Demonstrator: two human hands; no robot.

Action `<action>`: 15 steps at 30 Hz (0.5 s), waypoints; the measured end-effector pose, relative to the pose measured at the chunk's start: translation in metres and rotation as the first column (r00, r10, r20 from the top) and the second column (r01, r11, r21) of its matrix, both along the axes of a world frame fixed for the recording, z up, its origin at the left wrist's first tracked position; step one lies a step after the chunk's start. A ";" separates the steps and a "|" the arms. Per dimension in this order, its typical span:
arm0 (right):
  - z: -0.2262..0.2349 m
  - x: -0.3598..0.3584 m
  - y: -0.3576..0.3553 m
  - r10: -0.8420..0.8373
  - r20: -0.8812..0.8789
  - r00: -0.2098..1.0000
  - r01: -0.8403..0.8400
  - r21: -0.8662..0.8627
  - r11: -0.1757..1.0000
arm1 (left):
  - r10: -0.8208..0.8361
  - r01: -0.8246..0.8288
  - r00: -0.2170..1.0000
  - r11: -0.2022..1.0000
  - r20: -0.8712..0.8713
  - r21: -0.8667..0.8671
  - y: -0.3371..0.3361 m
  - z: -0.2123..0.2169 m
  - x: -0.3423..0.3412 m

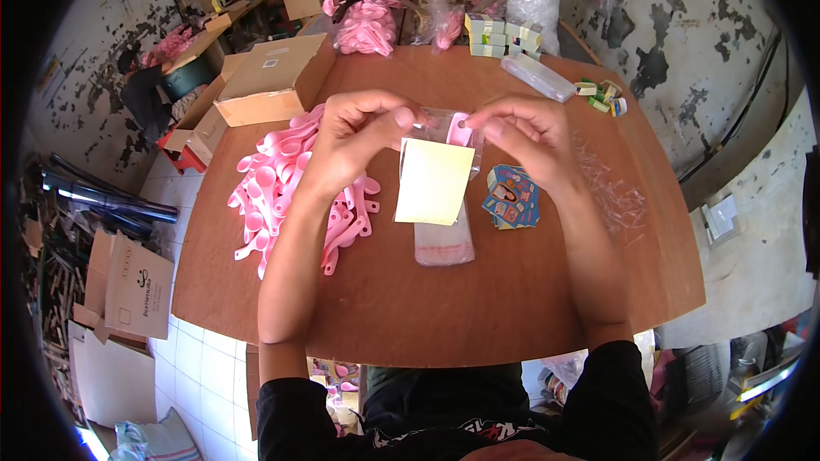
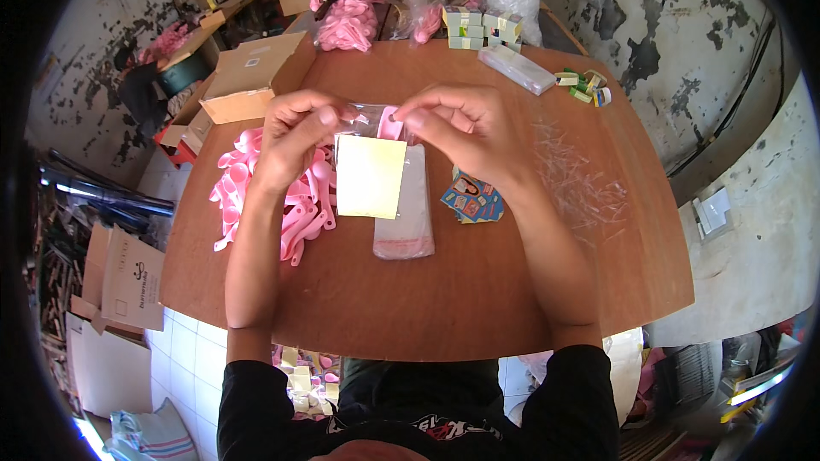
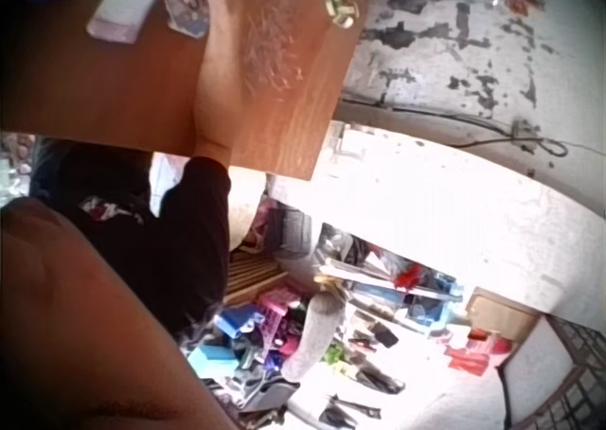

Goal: The person repeatedly picks pink plastic spoons from a pile, places each spoon into a small clear plastic bag with a yellow card, and sets the filled bag aside. The process is repeated multiple times throughout the clip.

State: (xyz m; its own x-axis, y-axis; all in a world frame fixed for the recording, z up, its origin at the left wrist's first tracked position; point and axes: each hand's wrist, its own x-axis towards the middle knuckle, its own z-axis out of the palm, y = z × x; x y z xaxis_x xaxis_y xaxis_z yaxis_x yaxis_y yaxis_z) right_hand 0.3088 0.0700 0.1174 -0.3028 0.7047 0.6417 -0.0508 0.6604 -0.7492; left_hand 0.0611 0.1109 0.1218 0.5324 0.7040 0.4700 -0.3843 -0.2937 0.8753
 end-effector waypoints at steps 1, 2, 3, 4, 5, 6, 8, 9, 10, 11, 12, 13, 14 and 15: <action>-0.001 -0.004 -0.002 -0.019 0.014 1.000 0.019 0.008 1.000 | 0.106 -0.095 0.992 0.987 -0.073 0.132 0.000 -0.001 0.001; -0.001 -0.007 -0.003 -0.038 0.028 0.999 0.038 0.016 0.999 | 0.217 -0.177 0.967 0.947 -0.130 0.269 -0.001 -0.001 0.001; -0.001 -0.010 -0.004 -0.036 0.024 0.999 0.036 0.018 0.999 | 0.220 -0.178 0.966 0.946 -0.133 0.272 -0.002 0.000 -0.001; -0.001 -0.012 -0.005 -0.044 0.050 0.998 0.044 -0.003 0.999 | 0.204 -0.160 0.959 0.964 -0.199 0.214 -0.002 0.002 -0.001; 0.000 -0.012 -0.007 -0.050 0.076 0.996 0.052 -0.023 0.998 | 0.184 -0.147 0.947 0.977 -0.263 0.155 -0.003 0.003 -0.001; 0.000 -0.013 -0.008 -0.050 0.073 0.996 0.051 -0.020 0.998 | 0.185 -0.147 0.946 0.976 -0.266 0.158 -0.007 0.006 -0.002; 0.003 -0.012 -0.011 0.010 0.057 0.998 -0.007 -0.065 0.998 | 0.106 -0.072 0.976 0.982 -0.192 0.175 -0.015 0.012 -0.002; 0.002 -0.014 -0.012 0.012 0.053 0.999 -0.009 -0.063 0.998 | 0.117 -0.074 0.972 0.975 -0.202 0.209 -0.017 0.008 -0.007; 0.002 -0.016 -0.012 0.048 0.007 0.999 -0.047 -0.081 0.996 | 0.124 -0.079 0.970 0.973 -0.207 0.216 -0.026 0.011 -0.014; 0.002 -0.015 -0.013 0.078 -0.037 0.996 -0.082 -0.100 0.992 | 0.191 -0.141 0.945 0.970 -0.266 0.196 -0.040 0.017 -0.020; 0.004 -0.014 -0.012 0.082 -0.042 0.996 -0.085 -0.098 0.992 | 0.256 -0.206 0.910 0.962 -0.326 0.180 -0.055 0.022 -0.029; 0.005 -0.010 -0.012 0.032 0.065 0.997 -0.024 -0.115 0.993 | 0.310 -0.229 0.871 0.943 -0.381 0.241 -0.069 0.024 -0.041; 0.005 -0.005 -0.012 -0.019 0.171 0.985 0.041 -0.128 0.991 | 0.360 -0.243 0.826 0.922 -0.434 0.302 -0.086 0.026 -0.058; -0.002 -0.001 -0.006 -0.050 0.199 0.979 0.074 -0.113 0.991 | 0.369 -0.261 0.788 0.925 -0.493 0.276 -0.104 0.026 -0.073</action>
